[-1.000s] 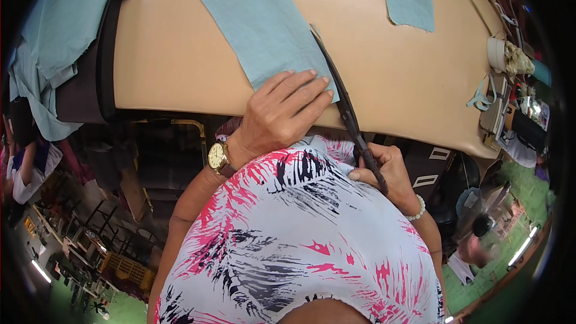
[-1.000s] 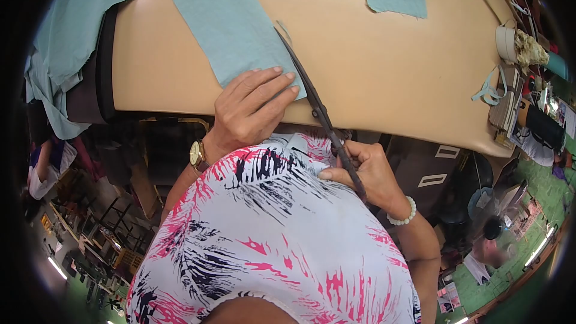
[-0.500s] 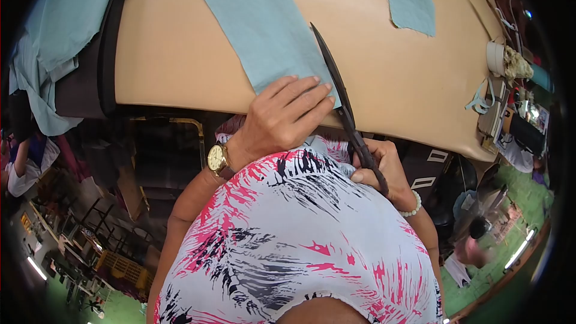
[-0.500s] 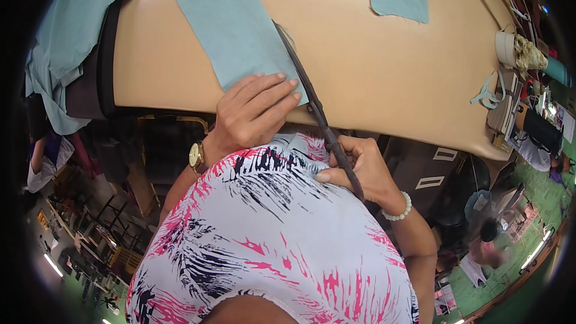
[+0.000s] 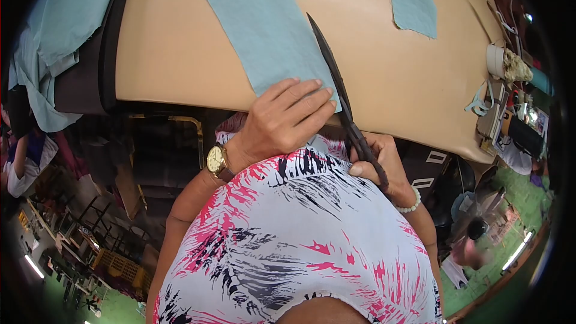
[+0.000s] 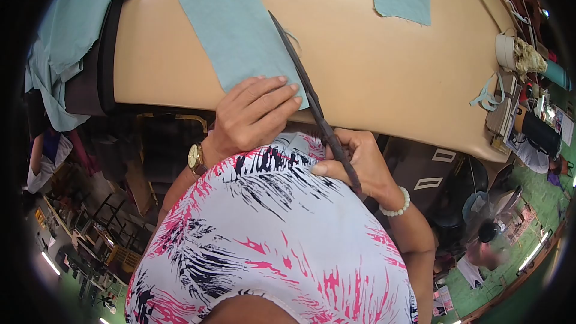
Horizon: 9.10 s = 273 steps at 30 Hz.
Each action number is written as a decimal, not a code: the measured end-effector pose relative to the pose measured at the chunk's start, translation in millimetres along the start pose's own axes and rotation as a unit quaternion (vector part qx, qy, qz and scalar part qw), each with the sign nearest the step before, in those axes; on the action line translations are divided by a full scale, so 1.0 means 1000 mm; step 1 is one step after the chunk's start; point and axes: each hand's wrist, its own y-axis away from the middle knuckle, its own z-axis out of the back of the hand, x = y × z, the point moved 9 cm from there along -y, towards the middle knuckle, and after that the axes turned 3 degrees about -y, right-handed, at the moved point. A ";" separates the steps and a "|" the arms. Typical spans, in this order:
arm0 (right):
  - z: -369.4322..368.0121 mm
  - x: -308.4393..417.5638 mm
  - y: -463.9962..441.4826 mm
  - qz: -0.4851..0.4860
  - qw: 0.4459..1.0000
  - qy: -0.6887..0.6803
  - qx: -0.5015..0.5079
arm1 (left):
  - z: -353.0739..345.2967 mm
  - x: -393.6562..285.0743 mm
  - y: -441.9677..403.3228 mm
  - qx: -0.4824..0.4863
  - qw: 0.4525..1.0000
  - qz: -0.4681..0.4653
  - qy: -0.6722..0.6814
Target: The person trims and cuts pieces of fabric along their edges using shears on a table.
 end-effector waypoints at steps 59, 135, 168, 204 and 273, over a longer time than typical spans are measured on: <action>0.002 -0.002 0.003 -0.004 1.000 0.009 -0.007 | -0.001 -0.003 0.006 -0.002 0.999 -0.015 0.046; -0.012 0.020 -0.017 0.012 1.000 0.024 -0.005 | -0.003 -0.016 0.015 0.043 0.988 -0.048 0.138; 0.019 -0.015 0.021 -0.060 0.998 -0.002 0.017 | -0.006 0.027 -0.003 0.132 0.979 0.157 -0.008; 0.002 -0.025 0.013 -0.037 0.985 -0.160 0.056 | -0.015 0.000 0.003 0.137 0.983 0.092 0.080; -0.004 -0.028 0.010 -0.006 0.984 -0.177 0.011 | -0.011 -0.003 -0.002 0.061 0.964 0.102 0.238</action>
